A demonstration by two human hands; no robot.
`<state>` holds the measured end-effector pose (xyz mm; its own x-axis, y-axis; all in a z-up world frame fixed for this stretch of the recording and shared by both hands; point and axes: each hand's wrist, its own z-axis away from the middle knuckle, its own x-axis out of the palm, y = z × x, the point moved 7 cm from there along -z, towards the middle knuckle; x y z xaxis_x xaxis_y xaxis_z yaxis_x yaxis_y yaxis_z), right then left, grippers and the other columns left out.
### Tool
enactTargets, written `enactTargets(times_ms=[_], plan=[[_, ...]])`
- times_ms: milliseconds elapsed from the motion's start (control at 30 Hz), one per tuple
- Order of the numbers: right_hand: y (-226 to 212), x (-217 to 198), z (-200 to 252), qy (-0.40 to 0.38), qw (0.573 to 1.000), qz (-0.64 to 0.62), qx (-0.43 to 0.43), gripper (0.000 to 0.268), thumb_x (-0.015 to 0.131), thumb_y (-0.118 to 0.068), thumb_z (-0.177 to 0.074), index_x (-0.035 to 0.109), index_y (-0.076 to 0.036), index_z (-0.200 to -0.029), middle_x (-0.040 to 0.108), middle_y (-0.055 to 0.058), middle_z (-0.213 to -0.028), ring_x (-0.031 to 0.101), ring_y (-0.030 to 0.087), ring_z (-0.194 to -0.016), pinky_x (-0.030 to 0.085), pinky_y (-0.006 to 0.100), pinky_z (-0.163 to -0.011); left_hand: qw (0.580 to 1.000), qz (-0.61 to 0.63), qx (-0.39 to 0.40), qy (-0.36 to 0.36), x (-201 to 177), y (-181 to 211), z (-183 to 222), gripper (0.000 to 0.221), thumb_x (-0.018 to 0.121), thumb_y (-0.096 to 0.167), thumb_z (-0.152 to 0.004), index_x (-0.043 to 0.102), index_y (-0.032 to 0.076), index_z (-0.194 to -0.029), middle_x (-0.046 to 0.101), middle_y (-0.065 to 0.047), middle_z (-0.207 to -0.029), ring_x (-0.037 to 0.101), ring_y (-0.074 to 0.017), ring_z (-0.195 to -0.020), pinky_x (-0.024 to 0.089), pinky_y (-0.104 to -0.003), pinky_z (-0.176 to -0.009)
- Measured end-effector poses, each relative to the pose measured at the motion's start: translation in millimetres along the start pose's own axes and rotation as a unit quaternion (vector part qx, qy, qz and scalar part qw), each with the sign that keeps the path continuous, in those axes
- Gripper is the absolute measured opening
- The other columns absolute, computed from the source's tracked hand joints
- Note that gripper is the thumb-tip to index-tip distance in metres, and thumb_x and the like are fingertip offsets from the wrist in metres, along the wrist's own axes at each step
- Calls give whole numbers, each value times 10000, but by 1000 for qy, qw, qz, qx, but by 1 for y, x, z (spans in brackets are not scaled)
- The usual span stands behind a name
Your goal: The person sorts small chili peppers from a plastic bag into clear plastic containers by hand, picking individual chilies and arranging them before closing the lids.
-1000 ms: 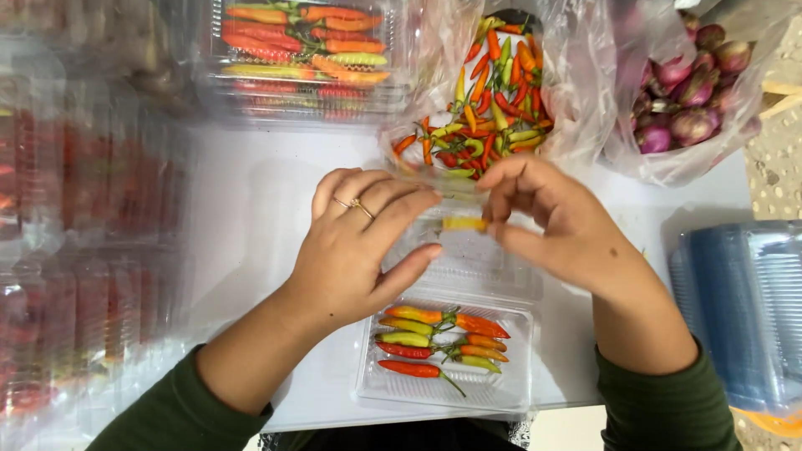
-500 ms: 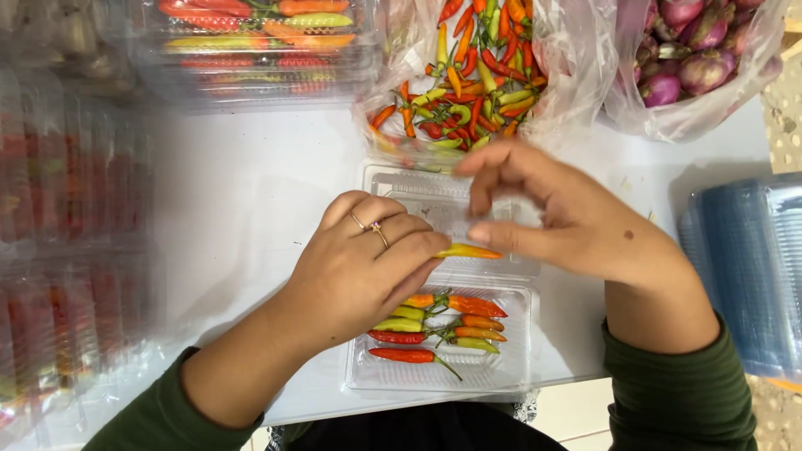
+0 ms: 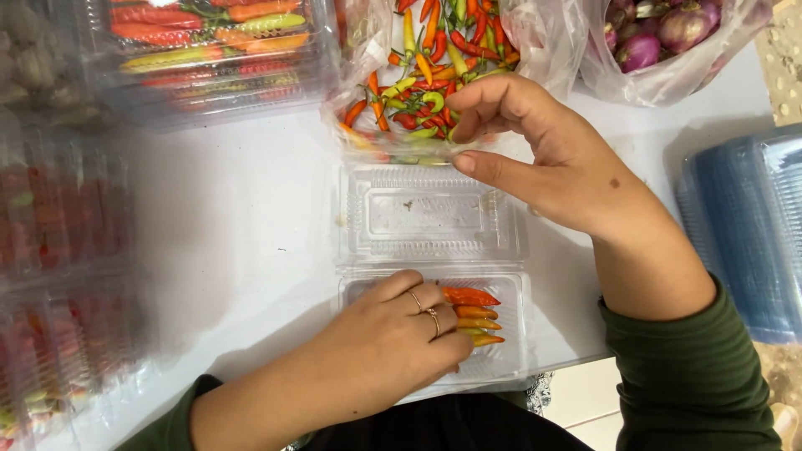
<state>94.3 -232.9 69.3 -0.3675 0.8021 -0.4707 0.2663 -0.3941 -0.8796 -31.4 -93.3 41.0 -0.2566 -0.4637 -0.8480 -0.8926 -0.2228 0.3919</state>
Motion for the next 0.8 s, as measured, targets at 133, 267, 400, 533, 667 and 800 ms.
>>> enactTargets(times_ms=[133, 267, 400, 533, 667, 800], plan=[[0, -1, -2, 1, 1000, 2, -24, 417, 671, -100, -997, 498, -53, -1374, 610, 51, -1160, 590, 128, -1094, 471, 273, -1047, 999, 51, 14, -7, 1, -1, 0, 273, 732, 370, -964, 659, 143, -831, 674, -22, -803, 605, -270, -917, 427, -418, -895], [-1, 0, -1, 11, 1000, 9, 12, 312, 663, -132, -994, 574, -82, -1289, 637, 26, -1136, 605, 125, -1085, 474, 278, -1031, 999, 25, 27, -11, 1, 1, 2, 98, 644, 157, -996, 675, 137, -905, 664, 0, -789, 584, -258, -889, 414, -392, -856], [4, -4, -3, 27, 999, 11, 17, 312, 684, -135, -975, 606, -79, -1272, 653, 32, -1159, 618, 123, -1060, 489, 270, -1012, 999, -3, 30, -29, 9, 3, 6, 84, 602, 134, -953, 674, 172, -972, 678, 22, -912, 580, -249, -1006, 405, -385, -863], [13, -5, -6, 39, 999, 25, 20, 289, 688, -137, -972, 626, -80, -1248, 661, 28, -1148, 616, 121, -1059, 481, 272, -1018, 998, -21, 39, -47, 14, 2, 7, 72, 610, 185, -965, 673, 214, -987, 686, 50, -930, 570, -235, -994, 395, -387, -819], [21, -16, -11, 117, 986, 118, -29, 223, 667, -39, -993, 650, -67, -1214, 662, 49, -1151, 613, 171, -1082, 461, 309, -1015, 998, 18, 33, -51, 9, 1, 7, 124, 580, 174, -980, 689, 192, -1037, 710, 24, -1010, 579, -253, -1019, 381, -401, -832], [32, -17, -20, 146, 941, 286, -106, 240, 623, 13, -979, 708, -88, -1179, 717, 81, -1134, 668, 279, -1058, 454, 453, -957, 995, 69, -32, 57, -15, -25, 4, 210, 690, 137, -872, 709, 217, -1065, 740, 88, -1045, 611, -244, -961, 422, -450, -845]])
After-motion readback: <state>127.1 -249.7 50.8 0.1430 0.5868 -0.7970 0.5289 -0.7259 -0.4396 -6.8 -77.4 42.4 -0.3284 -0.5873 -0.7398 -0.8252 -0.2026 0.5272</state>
